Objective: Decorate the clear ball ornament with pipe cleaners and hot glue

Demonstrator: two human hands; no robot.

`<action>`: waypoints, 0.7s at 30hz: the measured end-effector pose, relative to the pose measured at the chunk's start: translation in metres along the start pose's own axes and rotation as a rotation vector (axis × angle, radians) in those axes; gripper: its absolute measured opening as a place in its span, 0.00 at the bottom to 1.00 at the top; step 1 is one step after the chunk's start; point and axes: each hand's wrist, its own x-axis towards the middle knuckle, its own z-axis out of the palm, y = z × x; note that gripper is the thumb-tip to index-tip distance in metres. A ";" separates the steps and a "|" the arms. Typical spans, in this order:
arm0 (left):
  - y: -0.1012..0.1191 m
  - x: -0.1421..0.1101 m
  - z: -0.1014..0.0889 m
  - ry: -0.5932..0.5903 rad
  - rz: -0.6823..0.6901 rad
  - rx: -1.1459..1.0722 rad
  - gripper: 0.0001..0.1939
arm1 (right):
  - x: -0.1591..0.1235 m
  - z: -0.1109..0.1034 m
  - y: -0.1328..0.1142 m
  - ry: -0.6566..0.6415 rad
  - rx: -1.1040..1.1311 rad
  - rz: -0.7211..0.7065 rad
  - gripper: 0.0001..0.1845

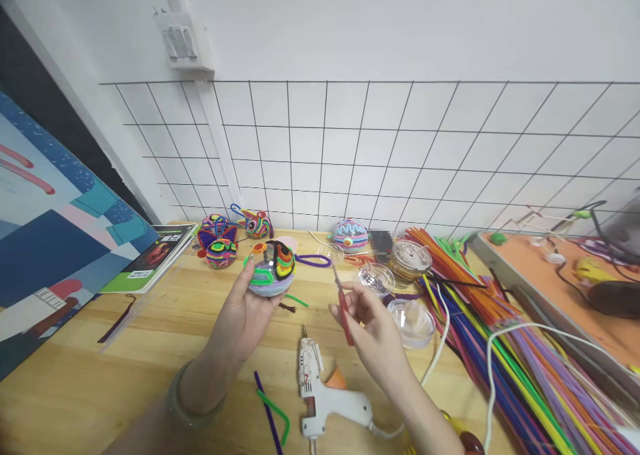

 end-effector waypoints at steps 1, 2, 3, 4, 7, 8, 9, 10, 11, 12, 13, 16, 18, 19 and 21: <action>0.000 -0.001 0.000 0.009 0.000 -0.007 0.09 | -0.001 0.001 -0.001 0.042 0.065 0.018 0.19; 0.000 -0.001 0.001 0.015 -0.006 -0.007 0.09 | -0.002 0.002 -0.002 0.071 0.107 0.014 0.20; 0.000 -0.002 0.001 0.011 -0.015 -0.003 0.10 | -0.005 0.003 -0.003 0.076 0.110 -0.014 0.19; -0.001 -0.003 0.001 0.002 -0.024 0.001 0.10 | -0.009 0.003 -0.005 0.056 0.072 -0.067 0.18; -0.006 -0.007 0.001 -0.039 -0.049 0.011 0.12 | -0.024 0.007 -0.013 -0.103 -0.197 -0.314 0.16; -0.008 -0.008 0.001 -0.054 -0.061 0.016 0.13 | -0.029 0.008 -0.016 -0.156 -0.285 -0.393 0.16; -0.010 -0.010 0.001 -0.070 -0.073 0.024 0.14 | -0.032 0.010 -0.020 -0.191 -0.357 -0.464 0.17; -0.011 -0.011 0.001 -0.085 -0.083 0.034 0.14 | -0.035 0.012 -0.023 -0.205 -0.412 -0.524 0.17; -0.013 -0.012 0.001 -0.100 -0.088 0.046 0.15 | -0.037 0.013 -0.026 -0.206 -0.454 -0.574 0.18; -0.014 -0.014 0.001 -0.110 -0.089 0.057 0.15 | -0.038 0.014 -0.028 -0.202 -0.485 -0.612 0.18; -0.014 -0.015 0.001 -0.117 -0.087 0.065 0.16 | -0.038 0.015 -0.030 -0.199 -0.509 -0.635 0.18; -0.015 -0.016 0.002 -0.134 -0.090 0.086 0.18 | -0.038 0.017 -0.032 -0.206 -0.535 -0.636 0.18; -0.015 -0.017 0.002 -0.140 -0.093 0.094 0.18 | -0.038 0.017 -0.031 -0.209 -0.534 -0.614 0.18; -0.015 -0.017 0.002 -0.138 -0.092 0.096 0.18 | -0.039 0.017 -0.030 -0.209 -0.530 -0.604 0.18; -0.015 -0.018 0.003 -0.131 -0.085 0.096 0.18 | -0.039 0.017 -0.028 -0.211 -0.522 -0.590 0.19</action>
